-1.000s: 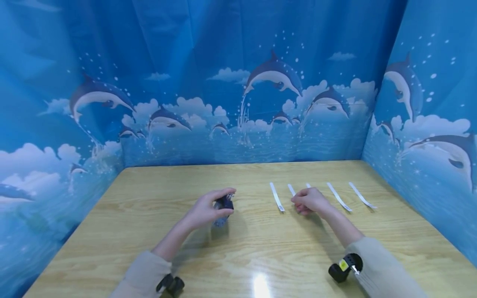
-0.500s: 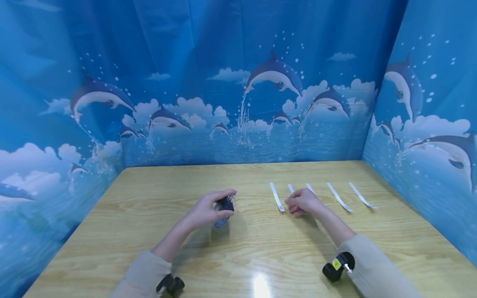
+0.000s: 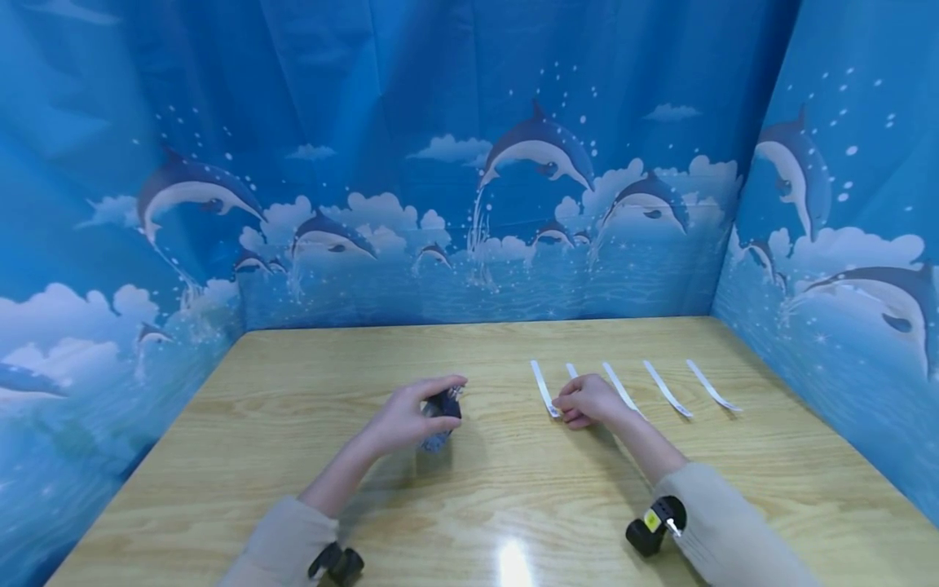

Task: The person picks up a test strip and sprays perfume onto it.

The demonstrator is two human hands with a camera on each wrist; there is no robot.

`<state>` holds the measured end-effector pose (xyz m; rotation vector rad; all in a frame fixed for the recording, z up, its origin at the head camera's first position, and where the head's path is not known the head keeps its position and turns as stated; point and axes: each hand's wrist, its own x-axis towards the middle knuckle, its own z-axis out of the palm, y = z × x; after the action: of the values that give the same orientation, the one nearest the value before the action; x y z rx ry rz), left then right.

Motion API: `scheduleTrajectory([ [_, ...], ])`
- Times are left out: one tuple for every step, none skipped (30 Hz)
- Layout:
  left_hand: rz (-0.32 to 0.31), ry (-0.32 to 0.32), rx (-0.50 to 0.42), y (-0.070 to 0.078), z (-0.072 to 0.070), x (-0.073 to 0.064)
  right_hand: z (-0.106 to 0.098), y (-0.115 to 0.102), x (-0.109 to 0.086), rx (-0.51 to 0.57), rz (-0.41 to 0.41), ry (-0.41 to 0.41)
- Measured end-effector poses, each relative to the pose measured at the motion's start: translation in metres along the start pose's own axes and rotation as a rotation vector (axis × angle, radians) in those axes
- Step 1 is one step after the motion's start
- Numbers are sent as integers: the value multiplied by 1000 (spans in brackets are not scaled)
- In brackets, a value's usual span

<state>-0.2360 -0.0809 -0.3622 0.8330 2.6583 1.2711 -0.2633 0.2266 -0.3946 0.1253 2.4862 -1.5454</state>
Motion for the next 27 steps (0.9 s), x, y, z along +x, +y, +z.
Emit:
scheduleTrajectory([
  [1,-1,0,0,0,0,1,-2,-1,-5,11,12],
  [1,-1,-1,0,0,0,2,-3,-2,-10,9,15],
  [2,-2,-2,0,0,0,3,-5,-2,-11,18,24],
  [3,-3,-3,-1,0,0,4,-6,-3,-15,19,27],
  [4,-4,-6,-1,0,0,5,-6,-3,-14,19,26],
  [4,-5,-8,-1,0,-1,6,-6,-2,-17,15,23],
  [6,-6,-12,-1,0,-1,6,-6,-2,-16,17,24],
  [7,-7,-16,-2,0,-1,7,-5,-1,-15,17,23],
  [7,-8,-18,-2,0,-1,8,-5,0,-11,20,26],
  [8,-8,-20,-2,0,-1,8,-5,0,-11,20,26],
  [7,-7,-22,-3,0,-1,9,-5,1,-9,21,28],
  [7,-7,-22,-3,0,-1,9,-5,1,-9,18,27],
  [5,-7,-23,-3,0,-1,10,-5,2,-6,16,29],
  [2,-7,-23,-2,0,-1,10,-6,2,-2,14,29],
  [-1,-7,-23,-2,0,-1,11,-6,2,2,11,30],
  [-3,-8,-23,-1,0,-1,12,-8,1,4,6,30],
  [-5,-9,-23,0,0,-1,12,-8,1,8,0,30],
  [-6,-10,-23,0,0,-1,12,-9,1,6,-6,29],
  [-6,-12,-22,1,0,-1,13,-9,1,6,-7,32],
  [-5,-13,-22,1,-1,-1,14,-10,1,1,-9,35],
  [-2,-14,-20,1,-1,-1,14,-10,1,-4,-11,37],
  [0,-16,-17,1,-1,-1,14,-10,1,-9,-10,41],
  [3,-18,-13,0,-1,-1,15,-9,2,-11,-7,45],
  [5,-20,-11,0,-1,-1,15,-9,3,-16,-4,46],
  [5,-22,-9,0,-1,-1,16,-9,3,-15,-1,48],
  [6,-23,-7,0,-1,-2,16,-9,3,-13,4,52],
  [6,-25,-3,-1,-1,-2,17,-8,4,-9,8,53],
])
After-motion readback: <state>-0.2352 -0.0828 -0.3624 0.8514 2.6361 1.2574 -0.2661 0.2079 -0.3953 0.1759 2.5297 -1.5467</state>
